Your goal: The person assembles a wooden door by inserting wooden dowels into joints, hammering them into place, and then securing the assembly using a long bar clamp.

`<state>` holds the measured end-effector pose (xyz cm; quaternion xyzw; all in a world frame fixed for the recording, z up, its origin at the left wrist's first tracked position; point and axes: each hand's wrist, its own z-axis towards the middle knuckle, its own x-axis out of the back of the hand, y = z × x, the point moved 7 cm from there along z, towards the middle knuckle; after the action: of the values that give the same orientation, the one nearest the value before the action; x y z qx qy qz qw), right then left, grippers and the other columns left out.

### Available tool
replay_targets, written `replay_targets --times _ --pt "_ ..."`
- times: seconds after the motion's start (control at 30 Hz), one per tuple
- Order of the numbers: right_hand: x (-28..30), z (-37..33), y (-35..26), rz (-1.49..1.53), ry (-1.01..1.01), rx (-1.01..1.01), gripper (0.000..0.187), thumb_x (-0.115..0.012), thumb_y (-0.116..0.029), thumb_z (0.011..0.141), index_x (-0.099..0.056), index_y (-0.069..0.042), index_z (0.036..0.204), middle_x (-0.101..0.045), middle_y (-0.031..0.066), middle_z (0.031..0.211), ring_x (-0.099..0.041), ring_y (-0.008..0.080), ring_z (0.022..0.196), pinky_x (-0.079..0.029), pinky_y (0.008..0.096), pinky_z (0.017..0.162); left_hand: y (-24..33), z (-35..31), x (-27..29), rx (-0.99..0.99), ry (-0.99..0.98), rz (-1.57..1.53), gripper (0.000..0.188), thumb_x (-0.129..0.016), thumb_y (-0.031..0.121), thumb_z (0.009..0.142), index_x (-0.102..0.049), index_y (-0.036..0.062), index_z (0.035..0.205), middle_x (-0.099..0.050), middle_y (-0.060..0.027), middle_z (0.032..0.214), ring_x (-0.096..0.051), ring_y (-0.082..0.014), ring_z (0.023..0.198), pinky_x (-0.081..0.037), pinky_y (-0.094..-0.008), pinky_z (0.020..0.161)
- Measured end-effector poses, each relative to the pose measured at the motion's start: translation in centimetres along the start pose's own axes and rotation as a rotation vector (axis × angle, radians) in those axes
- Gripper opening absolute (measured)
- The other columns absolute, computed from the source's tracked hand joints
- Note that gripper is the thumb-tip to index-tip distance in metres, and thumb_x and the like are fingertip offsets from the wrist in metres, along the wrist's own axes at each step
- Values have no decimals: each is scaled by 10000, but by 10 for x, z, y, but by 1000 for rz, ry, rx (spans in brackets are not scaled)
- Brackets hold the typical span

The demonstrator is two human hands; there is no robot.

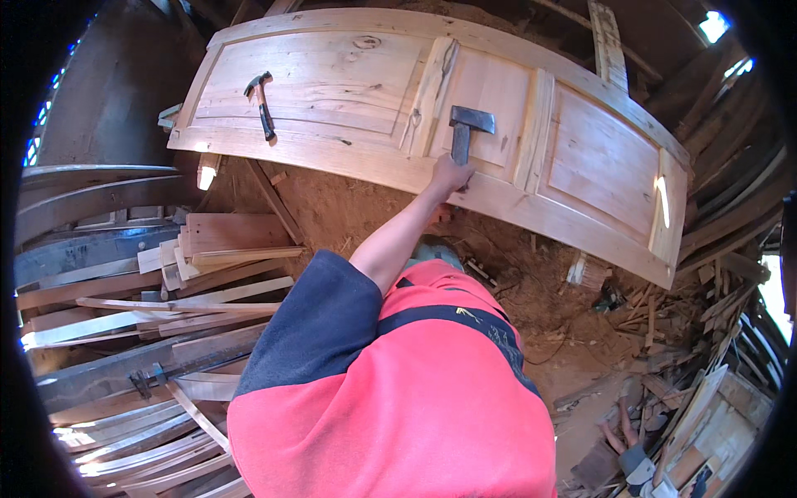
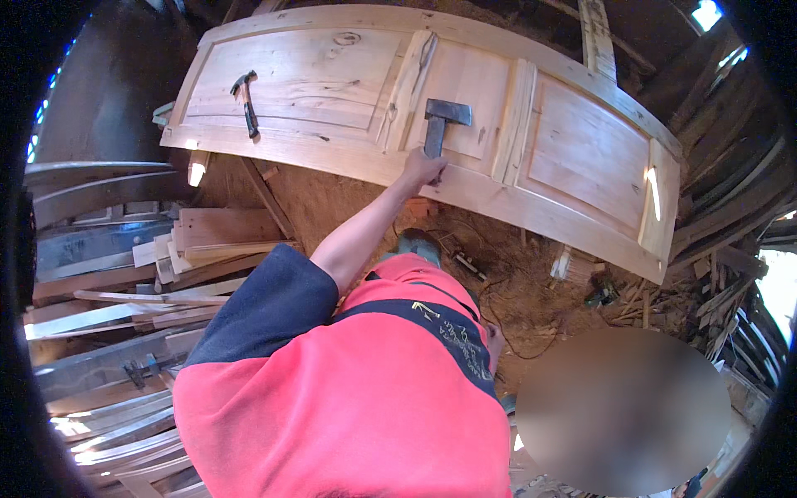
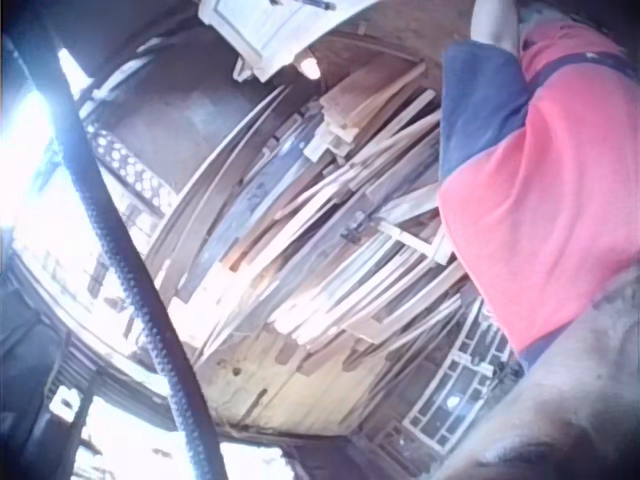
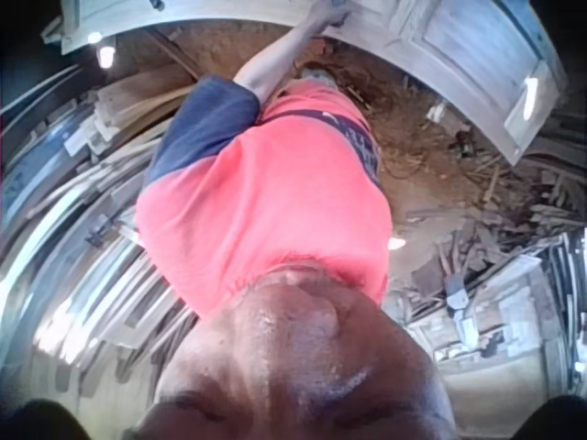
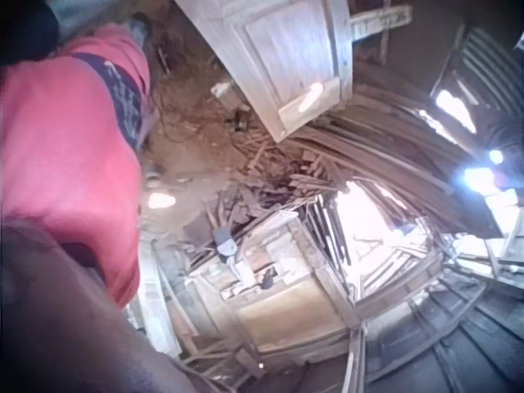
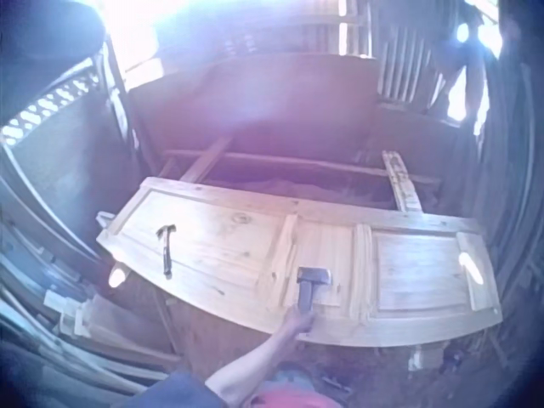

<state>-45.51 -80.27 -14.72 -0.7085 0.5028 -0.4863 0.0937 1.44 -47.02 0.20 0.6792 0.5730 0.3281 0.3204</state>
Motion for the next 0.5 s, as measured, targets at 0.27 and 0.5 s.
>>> replay_targets --times 0.27,0.5 --pt "110 22 -73 799 140 -101 329 -606 -270 989 -607 -62 1244 -692 48 1059 -642 133 910 -524 282 753 -28 -144 -131 -74 -254 -50 172 -668 127 774 -535 20 792 -565 -56 608 -566 -156 468 -462 -307 430" --pt "186 -23 -94 1490 -230 10 434 -610 -415 975 -632 -46 1204 -695 103 1112 -671 176 949 -543 342 823 -88 -303 -364 -215 -973 277 446 -732 225 790 -560 -37 1108 -653 -95 862 -642 -176 711 -515 -332 636"
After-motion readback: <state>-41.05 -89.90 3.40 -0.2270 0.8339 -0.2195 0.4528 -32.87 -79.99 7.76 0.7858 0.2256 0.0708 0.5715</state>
